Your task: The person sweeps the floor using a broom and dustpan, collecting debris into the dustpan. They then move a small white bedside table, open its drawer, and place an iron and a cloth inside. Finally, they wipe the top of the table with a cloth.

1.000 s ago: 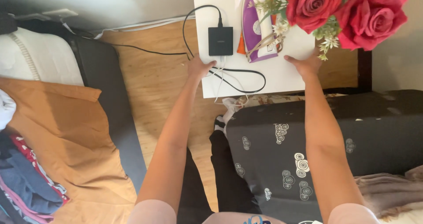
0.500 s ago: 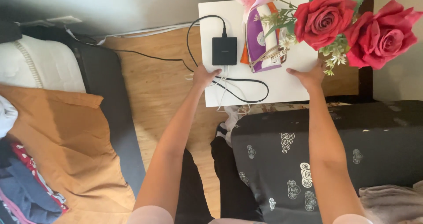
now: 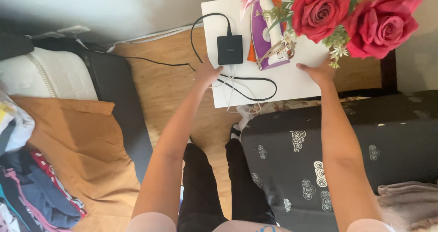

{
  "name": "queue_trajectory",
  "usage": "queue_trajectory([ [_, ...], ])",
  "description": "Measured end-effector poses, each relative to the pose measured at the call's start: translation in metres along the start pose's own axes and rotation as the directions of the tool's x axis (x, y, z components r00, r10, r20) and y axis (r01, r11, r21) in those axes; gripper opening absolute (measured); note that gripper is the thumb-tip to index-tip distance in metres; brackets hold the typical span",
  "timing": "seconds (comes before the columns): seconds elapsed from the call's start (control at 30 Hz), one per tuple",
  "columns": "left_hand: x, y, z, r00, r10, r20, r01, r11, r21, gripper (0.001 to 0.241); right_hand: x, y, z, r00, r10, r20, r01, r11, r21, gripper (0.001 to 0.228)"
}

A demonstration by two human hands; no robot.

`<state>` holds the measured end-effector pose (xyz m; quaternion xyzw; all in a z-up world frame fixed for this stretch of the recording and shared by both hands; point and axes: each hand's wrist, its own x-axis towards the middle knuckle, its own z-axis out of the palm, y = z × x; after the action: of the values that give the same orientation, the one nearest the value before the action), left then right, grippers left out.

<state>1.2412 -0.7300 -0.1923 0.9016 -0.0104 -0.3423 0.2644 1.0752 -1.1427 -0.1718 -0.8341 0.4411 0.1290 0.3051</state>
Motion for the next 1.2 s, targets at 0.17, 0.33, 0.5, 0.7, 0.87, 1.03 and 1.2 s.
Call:
queue_trajectory([
  [0.17,0.015,0.008,-0.024,0.999,-0.030,0.019,0.028,0.992,0.121,0.066,-0.026,-0.012,-0.013,1.000,0.012,-0.014,-0.012,1.000,-0.011,0.129],
  [0.33,0.034,0.035,-0.074,0.994,0.050,-0.097,-0.010,0.929,0.370,0.044,-0.003,0.034,0.011,0.998,0.058,-0.023,-0.059,0.998,-0.019,0.130],
  [0.5,0.053,0.072,-0.121,0.829,0.500,-0.252,-0.438,0.859,0.264,0.040,-0.050,-0.015,-0.010,0.981,0.142,-0.133,-0.133,0.988,0.075,0.119],
  [0.7,0.164,0.050,-0.089,0.794,0.567,-0.219,-0.465,0.799,0.381,0.069,-0.098,-0.048,-0.017,0.951,0.274,-0.145,-0.262,0.960,0.099,0.109],
  [0.87,0.161,0.043,-0.082,0.848,0.499,-0.181,-0.470,0.864,0.181,0.080,-0.085,-0.021,0.007,0.943,0.185,-0.277,-0.158,0.981,0.116,0.111],
  [1.03,0.167,0.064,-0.095,0.932,0.361,-0.003,-0.358,0.926,0.115,0.090,-0.096,-0.027,-0.009,0.941,0.274,-0.199,-0.216,0.938,0.270,0.115],
  [1.2,0.145,0.087,-0.112,0.936,0.351,-0.017,-0.351,0.936,-0.031,0.109,-0.113,-0.058,-0.015,0.895,0.374,-0.243,-0.293,0.904,0.312,0.125],
])
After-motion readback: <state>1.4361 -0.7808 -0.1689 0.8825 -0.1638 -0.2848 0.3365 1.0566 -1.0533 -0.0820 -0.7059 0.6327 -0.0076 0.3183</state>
